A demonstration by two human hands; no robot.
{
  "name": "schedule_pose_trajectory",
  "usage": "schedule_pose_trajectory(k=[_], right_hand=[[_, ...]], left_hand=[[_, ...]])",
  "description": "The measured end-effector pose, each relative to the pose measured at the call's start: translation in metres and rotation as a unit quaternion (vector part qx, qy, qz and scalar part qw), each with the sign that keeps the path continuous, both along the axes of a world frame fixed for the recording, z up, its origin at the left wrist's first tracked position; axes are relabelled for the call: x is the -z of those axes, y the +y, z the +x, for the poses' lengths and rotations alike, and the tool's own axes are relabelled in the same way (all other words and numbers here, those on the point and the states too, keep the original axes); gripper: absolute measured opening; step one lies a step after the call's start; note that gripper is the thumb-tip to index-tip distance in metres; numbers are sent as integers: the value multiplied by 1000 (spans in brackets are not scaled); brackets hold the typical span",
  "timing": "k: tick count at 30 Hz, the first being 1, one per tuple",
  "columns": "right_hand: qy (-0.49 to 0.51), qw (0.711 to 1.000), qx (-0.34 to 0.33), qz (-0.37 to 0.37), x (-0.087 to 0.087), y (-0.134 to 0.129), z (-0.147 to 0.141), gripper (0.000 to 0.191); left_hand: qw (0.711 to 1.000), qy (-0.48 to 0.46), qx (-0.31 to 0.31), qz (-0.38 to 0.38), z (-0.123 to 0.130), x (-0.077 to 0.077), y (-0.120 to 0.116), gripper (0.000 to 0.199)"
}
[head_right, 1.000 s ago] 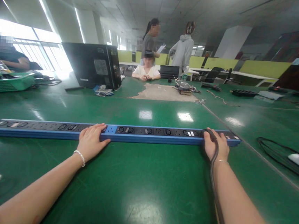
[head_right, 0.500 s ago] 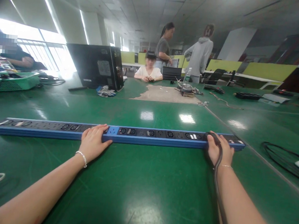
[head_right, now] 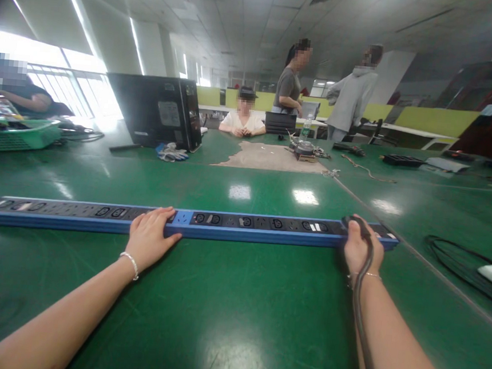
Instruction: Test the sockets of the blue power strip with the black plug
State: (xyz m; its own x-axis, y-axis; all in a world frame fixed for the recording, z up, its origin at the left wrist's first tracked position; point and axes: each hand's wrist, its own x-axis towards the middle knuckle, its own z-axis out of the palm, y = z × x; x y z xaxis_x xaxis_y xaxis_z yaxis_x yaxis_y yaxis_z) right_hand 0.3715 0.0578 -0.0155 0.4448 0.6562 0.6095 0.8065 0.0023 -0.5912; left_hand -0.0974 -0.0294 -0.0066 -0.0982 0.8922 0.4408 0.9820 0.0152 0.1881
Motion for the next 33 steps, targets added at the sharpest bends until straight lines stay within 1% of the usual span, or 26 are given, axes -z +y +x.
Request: schedule_pose_trajectory(k=[2,3,5,7,11,14,18,21,24,28,33], right_hand=[[54,998,29,33,-5,-3,-1,45],[75,996,40,36,-7,-5,-1,44],[96,994,54,17,-10,-7,-2,43],[100,994,54,-1,-10,-7,-4,43],[64,998,0,-9,-7,-4,-13,42],[57,997,-38,-19,-7,-3,-20,41],[40,997,-53,-48,-10,-4,-29,42],[25,996,-78,-47,-13,-5,-43,43],[0,992,-114,-48,-15,-6,-63,41],[-17,991,-114,-71,-17,-7,-86,44],[-40,991,-107,-70,-16,-8,-97,41]], left_hand=[[1000,0,0,1,0,0,0,49],[1000,0,0,1,0,0,1,49],[1000,1,-2,1,0,0,1,49],[1000,3,-3,0,-1,0,1,49],[1000,7,-2,-2,-1,0,1,49],[1000,8,-2,2,-1,1,1,49],[1000,12,-4,4,-1,1,1,49],[1000,13,-2,4,-1,0,1,49],[1000,12,-3,3,-1,0,1,50],[1000,15,-4,3,-2,2,2,49],[1000,20,-7,4,-2,3,2,49]])
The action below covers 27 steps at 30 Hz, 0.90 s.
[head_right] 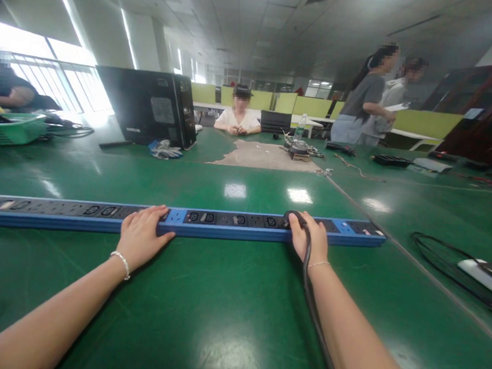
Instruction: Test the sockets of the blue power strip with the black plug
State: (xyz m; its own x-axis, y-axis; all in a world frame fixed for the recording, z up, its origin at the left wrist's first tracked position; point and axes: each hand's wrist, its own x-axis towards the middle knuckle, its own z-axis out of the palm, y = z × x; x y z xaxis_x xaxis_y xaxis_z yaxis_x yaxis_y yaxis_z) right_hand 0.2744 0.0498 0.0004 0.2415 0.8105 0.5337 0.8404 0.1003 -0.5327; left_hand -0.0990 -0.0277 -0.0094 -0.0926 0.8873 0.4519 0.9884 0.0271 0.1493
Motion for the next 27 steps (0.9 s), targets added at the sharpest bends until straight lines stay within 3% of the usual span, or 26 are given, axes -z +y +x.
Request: schedule_pose_trajectory(k=[8,20,27], right_hand=[[-68,997,18,21,3,-4,-14,33],[-150,987,54,24,16,-15,-15,40],[-159,985,63,-17,7,-19,-17,41]], left_hand=[[1000,-4,-2,-3,1,-2,0,49],[1000,-5,1,-1,0,-1,0,50],[1000,-4,3,2,-1,0,1,50]])
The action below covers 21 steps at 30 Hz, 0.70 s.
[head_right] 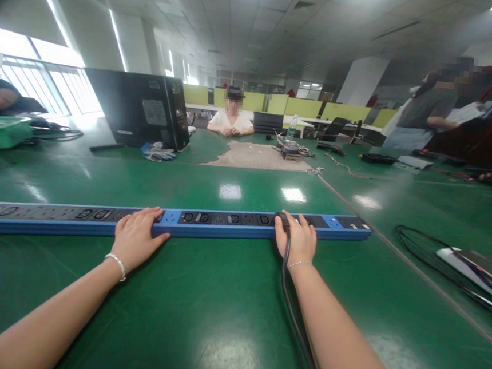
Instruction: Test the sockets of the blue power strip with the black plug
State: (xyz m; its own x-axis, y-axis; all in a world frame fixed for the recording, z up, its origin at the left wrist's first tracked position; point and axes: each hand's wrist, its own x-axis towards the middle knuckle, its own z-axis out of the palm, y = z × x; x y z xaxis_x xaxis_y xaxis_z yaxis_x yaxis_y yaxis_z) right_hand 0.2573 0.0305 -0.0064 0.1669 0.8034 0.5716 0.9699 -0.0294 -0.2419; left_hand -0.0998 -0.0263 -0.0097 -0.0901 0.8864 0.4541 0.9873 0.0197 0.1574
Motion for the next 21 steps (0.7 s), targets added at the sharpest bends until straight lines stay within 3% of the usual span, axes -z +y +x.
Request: schedule_pose_trajectory(k=[7,13,21], right_hand=[[0,998,-11,-54,-12,1,1,41],[18,1000,13,-2,-4,-3,-6,41],[-2,1000,-17,3,-11,-3,-4,38]], left_hand=[[1000,-2,1,-7,1,-2,-1,51],[1000,-8,2,-5,1,-2,-1,50],[1000,-15,8,-3,0,-1,0,50]])
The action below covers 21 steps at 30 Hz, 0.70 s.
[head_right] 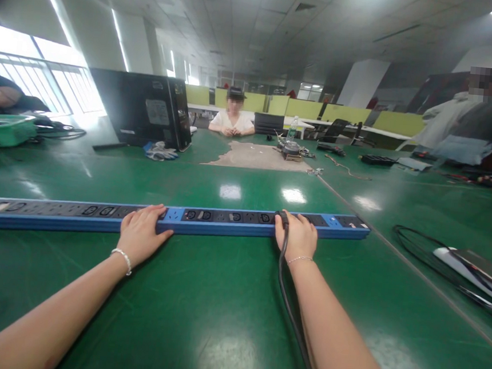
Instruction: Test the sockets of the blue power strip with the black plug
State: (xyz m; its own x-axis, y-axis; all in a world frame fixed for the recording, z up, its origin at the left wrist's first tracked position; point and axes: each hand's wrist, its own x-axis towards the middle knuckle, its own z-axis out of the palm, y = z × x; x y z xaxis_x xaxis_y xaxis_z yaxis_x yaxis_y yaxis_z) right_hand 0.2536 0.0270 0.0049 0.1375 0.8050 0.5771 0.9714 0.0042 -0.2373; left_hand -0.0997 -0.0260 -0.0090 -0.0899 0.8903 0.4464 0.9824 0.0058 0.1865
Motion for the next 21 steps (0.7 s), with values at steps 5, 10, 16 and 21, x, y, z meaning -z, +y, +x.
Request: schedule_pose_trajectory(k=[5,10,16,21], right_hand=[[40,999,-4,21,8,4,0,36],[86,995,6,46,18,9,-5,34],[100,994,2,35,19,13,-4,37],[98,995,4,30,16,16,-3,35]], left_hand=[[1000,2,0,-2,0,0,0,50],[1000,12,-5,4,1,0,-1,49],[1000,11,-4,8,1,0,-1,50],[1000,4,-2,7,1,0,-1,49]])
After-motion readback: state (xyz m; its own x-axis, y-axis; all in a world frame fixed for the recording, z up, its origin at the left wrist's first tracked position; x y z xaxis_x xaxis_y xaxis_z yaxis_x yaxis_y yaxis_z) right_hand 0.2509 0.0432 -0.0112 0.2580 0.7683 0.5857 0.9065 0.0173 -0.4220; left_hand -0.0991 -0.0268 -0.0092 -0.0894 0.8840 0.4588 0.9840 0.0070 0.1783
